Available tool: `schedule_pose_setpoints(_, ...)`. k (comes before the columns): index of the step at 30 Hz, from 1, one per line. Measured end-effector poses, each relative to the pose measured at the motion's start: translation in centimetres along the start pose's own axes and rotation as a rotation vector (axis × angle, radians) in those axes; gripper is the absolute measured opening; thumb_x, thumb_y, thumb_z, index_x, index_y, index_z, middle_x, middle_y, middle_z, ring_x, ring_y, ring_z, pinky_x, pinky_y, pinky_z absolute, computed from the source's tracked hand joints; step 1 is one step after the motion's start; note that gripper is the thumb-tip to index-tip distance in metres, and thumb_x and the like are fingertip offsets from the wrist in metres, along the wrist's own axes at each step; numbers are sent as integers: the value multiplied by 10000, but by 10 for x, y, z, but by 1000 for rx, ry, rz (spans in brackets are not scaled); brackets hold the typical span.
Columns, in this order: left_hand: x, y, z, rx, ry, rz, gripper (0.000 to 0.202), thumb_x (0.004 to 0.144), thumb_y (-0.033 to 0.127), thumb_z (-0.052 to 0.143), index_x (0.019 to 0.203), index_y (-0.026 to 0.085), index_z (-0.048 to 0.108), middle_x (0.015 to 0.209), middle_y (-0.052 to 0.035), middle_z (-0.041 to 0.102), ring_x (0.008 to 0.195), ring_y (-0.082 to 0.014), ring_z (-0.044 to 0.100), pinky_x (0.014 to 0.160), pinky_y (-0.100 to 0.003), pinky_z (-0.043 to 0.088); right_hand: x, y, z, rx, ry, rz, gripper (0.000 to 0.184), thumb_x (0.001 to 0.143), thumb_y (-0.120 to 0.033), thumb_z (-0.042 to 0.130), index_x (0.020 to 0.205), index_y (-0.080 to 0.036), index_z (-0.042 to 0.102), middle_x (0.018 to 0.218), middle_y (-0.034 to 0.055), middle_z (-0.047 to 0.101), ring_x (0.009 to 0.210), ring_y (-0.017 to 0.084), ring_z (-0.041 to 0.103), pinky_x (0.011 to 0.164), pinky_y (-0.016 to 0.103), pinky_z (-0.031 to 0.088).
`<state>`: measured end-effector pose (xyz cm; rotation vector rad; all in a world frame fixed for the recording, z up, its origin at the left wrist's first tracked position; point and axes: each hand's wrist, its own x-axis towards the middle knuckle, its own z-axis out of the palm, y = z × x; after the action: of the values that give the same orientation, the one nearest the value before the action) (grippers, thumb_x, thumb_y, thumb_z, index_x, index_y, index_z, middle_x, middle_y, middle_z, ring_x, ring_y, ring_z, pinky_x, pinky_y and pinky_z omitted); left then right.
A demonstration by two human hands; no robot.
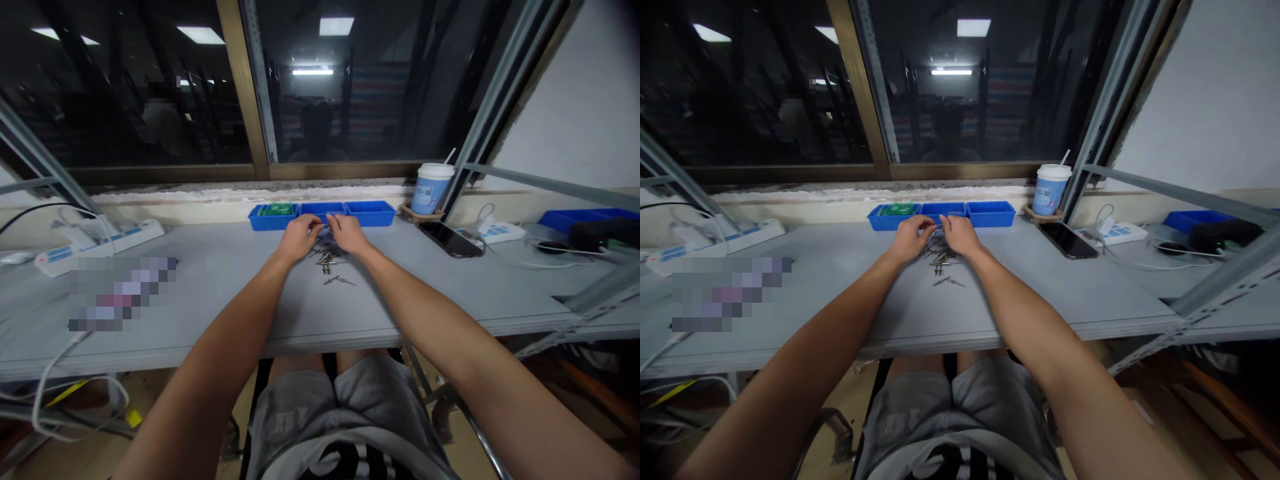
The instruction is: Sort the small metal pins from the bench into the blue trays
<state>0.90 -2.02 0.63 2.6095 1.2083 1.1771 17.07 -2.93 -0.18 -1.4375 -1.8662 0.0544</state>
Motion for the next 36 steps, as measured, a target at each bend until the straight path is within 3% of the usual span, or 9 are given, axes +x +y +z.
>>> schedule_pose_setpoints(4, -1, 3, 0, 30, -17, 17, 195, 939, 249, 504, 959, 171, 682, 988, -71, 713, 949, -188, 634, 910, -314, 478, 0, -2, -2, 44, 12, 25, 493, 1000, -399, 337, 676, -188, 643, 732, 65, 669, 778, 203, 611, 849, 333, 425)
schedule_pose_setpoints(9, -1, 5, -1, 154, -72, -68, 247, 948, 284, 483, 957, 189, 711, 993, -83, 724, 970, -226, 641, 903, -340, 477, -2, -4, -4, 145, -7, 67, 469, 976, -376, 398, 580, -191, 570, 645, 32, 614, 705, 173, 583, 813, 321, 429)
schedule_pose_setpoints(16, -2, 7, -2, 331, -144, -129, 321, 975, 326, 436, 1038, 191, 720, 979, -116, 728, 955, -254, 659, 858, -353, 487, 0, 2, 3, 527, 19, 76, 206, 847, -355, 555, 717, -196, 576, 700, -2, 638, 661, 131, 571, 692, 258, 440)
schedule_pose_setpoints(22, -2, 5, 2, 233, -144, -88, 336, 980, 323, 419, 1100, 186, 702, 1090, -104, 727, 1018, -257, 661, 887, -350, 492, 4, 6, 4, 556, 61, 81, 178, 771, -347, 592, 675, -203, 550, 661, -15, 592, 648, 139, 534, 689, 283, 449)
schedule_pose_setpoints(25, -1, -1, 1, 165, -77, -114, 359, 961, 334, 471, 1222, 162, 647, 1138, -107, 712, 1059, -250, 650, 945, -346, 478, 6, 18, 2, 444, 164, 104, 66, 737, -248, 583, 771, -193, 597, 802, 20, 656, 781, 172, 580, 816, 333, 468)
schedule_pose_setpoints(30, -2, -18, -6, 167, -61, -236, 377, 930, 251, 487, 1259, 124, 621, 1172, -133, 691, 1110, -264, 626, 1006, -365, 454, 8, 58, 0, 111, 205, 191, 454, 690, -135, 591, 1144, -136, 608, 1220, 152, 628, 1183, 299, 491, 1032, 459, 353)
schedule_pose_setpoints(33, -4, -23, -7, 199, -136, -269, 357, 910, 236, 493, 1207, 121, 654, 1219, -157, 666, 1137, -288, 612, 1016, -391, 452, 12, 82, 3, 52, 164, 244, 598, 685, -96, 584, 1280, -88, 533, 1364, 229, 532, 1290, 347, 420, 1074, 503, 289)
schedule_pose_setpoints(36, -7, -26, -6, 227, -233, -249, 323, 887, 221, 500, 1125, 135, 701, 1244, -164, 656, 1158, -296, 602, 1030, -398, 444, 18, 98, 9, 37, 131, 264, 675, 672, -93, 593, 1340, -109, 495, 1435, 228, 470, 1347, 353, 382, 1092, 527, 274)
